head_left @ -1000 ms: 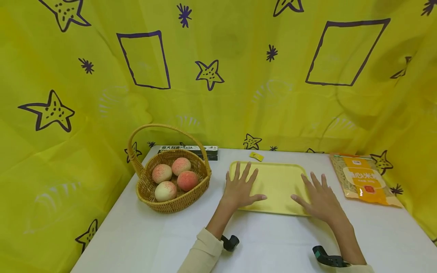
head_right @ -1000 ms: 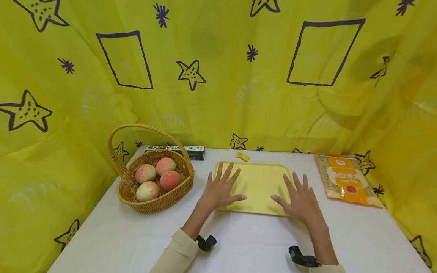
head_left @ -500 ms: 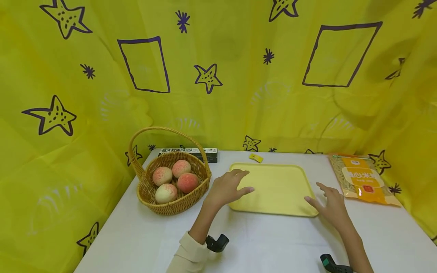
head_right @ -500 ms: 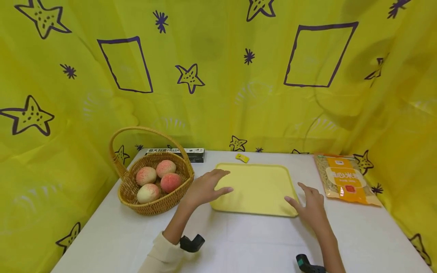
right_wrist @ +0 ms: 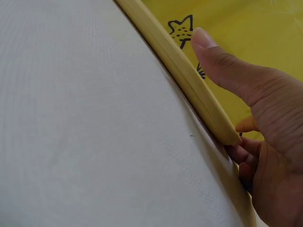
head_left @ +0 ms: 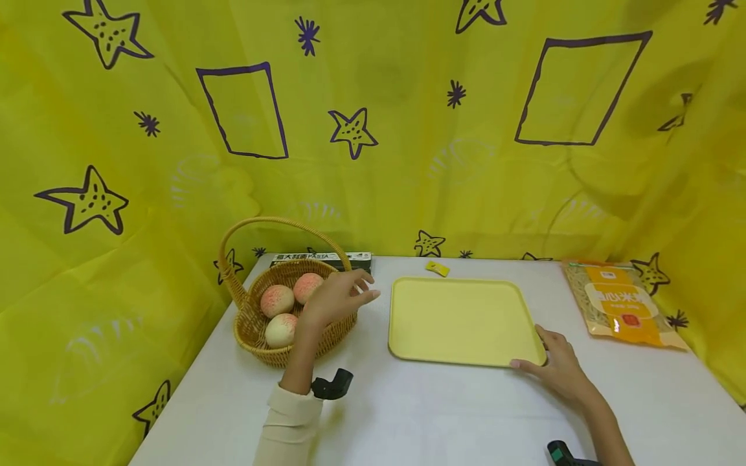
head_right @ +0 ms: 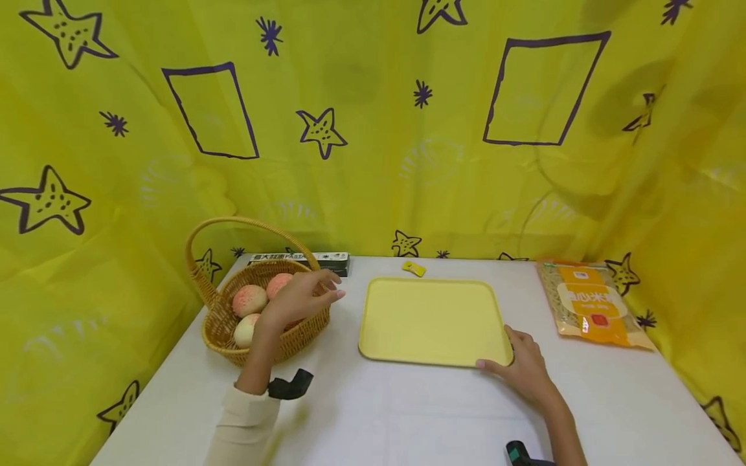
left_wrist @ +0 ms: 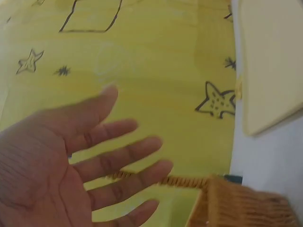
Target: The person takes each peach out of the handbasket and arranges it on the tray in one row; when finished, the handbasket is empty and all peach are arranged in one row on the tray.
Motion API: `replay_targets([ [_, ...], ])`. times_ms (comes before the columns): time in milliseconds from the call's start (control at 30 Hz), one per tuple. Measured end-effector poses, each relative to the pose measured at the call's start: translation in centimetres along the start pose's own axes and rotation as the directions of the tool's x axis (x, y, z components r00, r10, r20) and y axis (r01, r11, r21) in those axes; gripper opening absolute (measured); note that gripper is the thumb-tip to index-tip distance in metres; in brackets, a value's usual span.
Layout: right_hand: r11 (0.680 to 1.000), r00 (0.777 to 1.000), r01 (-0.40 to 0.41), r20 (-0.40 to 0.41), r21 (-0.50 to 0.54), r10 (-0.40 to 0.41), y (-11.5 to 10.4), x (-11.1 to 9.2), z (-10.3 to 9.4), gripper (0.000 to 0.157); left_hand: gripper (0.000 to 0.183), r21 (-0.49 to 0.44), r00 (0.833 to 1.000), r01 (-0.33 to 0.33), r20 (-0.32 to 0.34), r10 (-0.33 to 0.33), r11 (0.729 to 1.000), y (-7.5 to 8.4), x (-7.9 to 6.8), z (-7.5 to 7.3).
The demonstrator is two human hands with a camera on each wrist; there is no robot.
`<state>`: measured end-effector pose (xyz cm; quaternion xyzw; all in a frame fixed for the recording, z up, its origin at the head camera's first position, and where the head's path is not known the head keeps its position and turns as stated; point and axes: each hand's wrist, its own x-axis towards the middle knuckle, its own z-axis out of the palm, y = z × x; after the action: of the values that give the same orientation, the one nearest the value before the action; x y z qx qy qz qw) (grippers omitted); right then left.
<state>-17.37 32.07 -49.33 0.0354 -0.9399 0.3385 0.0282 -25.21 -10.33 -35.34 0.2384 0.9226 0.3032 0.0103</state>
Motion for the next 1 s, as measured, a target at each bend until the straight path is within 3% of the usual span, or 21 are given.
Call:
replay_targets([
  [200, 1.000, 1.000, 0.007, -0.012, 0.002, -0.007, 0.0, 0.0, 0.4, 0.111, 0.029, -0.162, 1.000, 0.013, 0.021, -0.010, 0.987, -2.5, -1.2, -1.8],
  [400, 1.000, 1.000, 0.010, -0.010, 0.002, -0.010, 0.0, -0.2, 0.4, 0.111, 0.035, -0.220, 1.000, 0.017, 0.007, -0.016, 0.975, -5.2, -1.9, -2.7],
  [567, 1.000, 1.000, 0.004, -0.011, 0.003, -0.004, 0.2, -0.2, 0.4, 0.111, 0.042, -0.283, 0.999, 0.024, 0.041, -0.013, 0.959, -6.8, -1.6, -3.7],
  [800, 1.000, 1.000, 0.008, -0.015, -0.001, -0.008, 0.3, -0.1, 0.3, 0.110, 0.049, -0.337, 0.980, 0.091, 0.197, -0.024, 0.937, -8.2, -0.3, -5.3],
  [1000, 1.000, 1.000, 0.013, -0.026, -0.009, -0.013, 0.2, -0.1, 0.4, 0.110, 0.054, -0.267, 0.929, 0.081, 0.369, 0.024, 0.960, -9.6, 1.1, -6.3],
])
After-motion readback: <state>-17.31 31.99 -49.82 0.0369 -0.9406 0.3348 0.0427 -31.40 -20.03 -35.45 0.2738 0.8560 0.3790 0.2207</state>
